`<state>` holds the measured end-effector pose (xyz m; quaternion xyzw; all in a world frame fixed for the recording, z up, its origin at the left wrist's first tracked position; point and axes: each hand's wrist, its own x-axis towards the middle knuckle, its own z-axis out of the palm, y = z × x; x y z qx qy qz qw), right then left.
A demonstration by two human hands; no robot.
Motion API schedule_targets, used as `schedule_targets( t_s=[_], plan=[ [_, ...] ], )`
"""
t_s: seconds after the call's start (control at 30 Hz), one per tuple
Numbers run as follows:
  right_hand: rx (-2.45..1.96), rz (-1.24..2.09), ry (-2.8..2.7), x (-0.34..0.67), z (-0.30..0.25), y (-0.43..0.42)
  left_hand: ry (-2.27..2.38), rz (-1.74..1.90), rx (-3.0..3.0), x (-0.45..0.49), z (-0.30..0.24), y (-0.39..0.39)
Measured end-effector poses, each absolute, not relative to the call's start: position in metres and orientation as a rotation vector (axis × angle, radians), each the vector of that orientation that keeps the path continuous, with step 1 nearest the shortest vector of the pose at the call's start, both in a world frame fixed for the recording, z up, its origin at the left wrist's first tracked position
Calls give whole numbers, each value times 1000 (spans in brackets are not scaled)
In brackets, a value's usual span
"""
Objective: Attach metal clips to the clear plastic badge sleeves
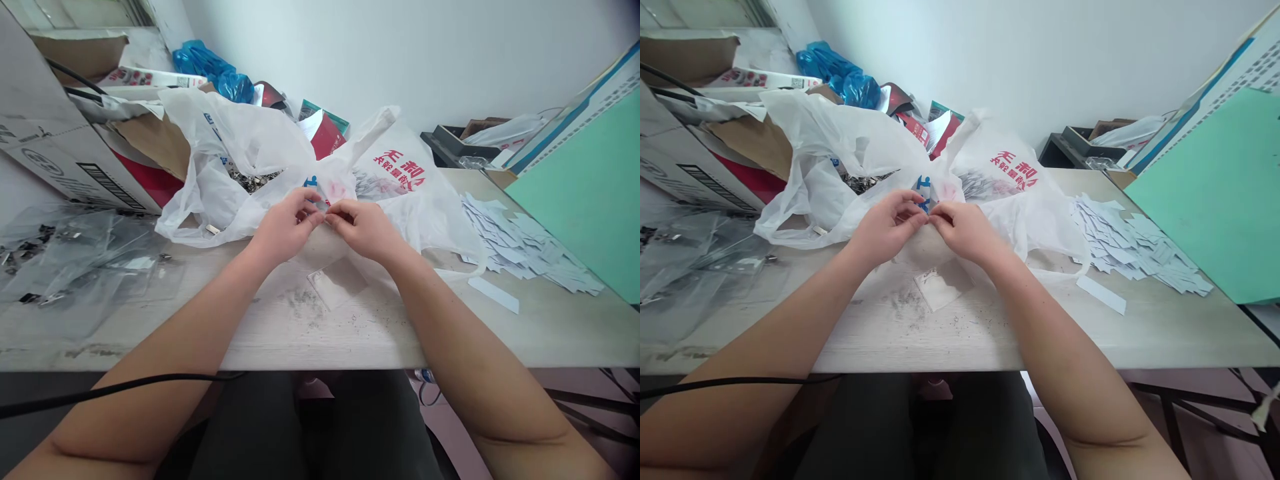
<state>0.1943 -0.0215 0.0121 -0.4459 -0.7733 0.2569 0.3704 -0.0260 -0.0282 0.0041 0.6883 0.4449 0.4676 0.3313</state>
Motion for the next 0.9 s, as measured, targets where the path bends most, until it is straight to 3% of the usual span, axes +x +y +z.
schedule_targets(
  t_s=[0.1,0.27,0.53,0.9],
  plan=[
    [-1195,625,-1792,194,11,-18,1290,1164,1804,-24,5,-32],
    [-1182,706,-1670,196,12,-15,1289,565,2128,-25,3,-47],
    [-1121,673,-1604,194,11,-15,1440,-27,2234,-12,19,-63],
    [-1085,617,-1586,196,8,-12,1770,-132,2148,-13,27,-61]
  ],
)
